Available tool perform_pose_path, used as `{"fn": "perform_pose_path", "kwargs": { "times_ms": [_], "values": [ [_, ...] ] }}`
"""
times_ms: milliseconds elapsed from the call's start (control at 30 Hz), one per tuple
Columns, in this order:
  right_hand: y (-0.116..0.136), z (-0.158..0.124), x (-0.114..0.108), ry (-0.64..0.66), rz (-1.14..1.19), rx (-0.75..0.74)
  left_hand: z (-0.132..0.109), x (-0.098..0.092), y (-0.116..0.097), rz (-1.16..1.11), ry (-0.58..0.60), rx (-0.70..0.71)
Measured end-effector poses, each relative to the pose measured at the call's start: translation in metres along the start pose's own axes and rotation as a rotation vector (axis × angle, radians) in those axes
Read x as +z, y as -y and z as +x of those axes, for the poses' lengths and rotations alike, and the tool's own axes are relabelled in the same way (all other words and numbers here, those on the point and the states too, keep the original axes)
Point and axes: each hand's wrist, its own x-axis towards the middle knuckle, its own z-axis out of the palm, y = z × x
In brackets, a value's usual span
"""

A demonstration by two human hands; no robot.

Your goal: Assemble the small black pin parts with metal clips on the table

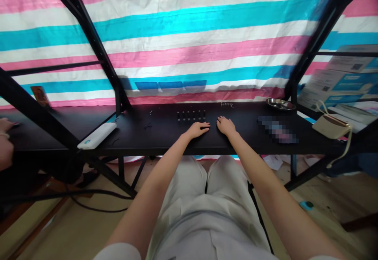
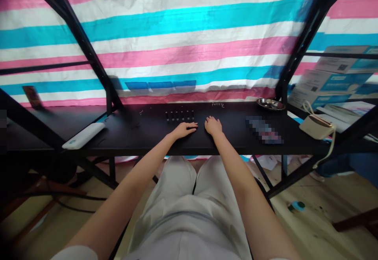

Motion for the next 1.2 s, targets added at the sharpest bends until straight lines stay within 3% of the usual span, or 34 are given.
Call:
{"fn": "perform_pose_path", "kwargs": {
  "times_ms": [200, 367, 667, 967, 1200],
  "values": [
    [0.0, -0.001, -0.003, -0.052, 0.015, -0.022, -0.001, 0.003, 0.0, -0.021, -0.14, -0.036],
    [-0.001, 0.004, -0.005, -0.126, 0.054, -0.098, -0.003, 0.0, 0.001, 0.002, -0.355, -0.081],
    [0.004, 0.037, 0.001, 0.015, 0.339, -0.051, -0.01, -0.008, 0.002, 0.167, -0.528, -0.09],
    [0.014, 0.051, 0.001, 0.067, 0.397, -0.031, -0.011, -0.011, -0.003, 0.195, -0.51, -0.163],
    [0.019, 0.056, 0.012, 0.015, 0.426, 0.01, -0.011, -0.011, -0.003, 0.174, -0.524, -0.16]
  ]
}}
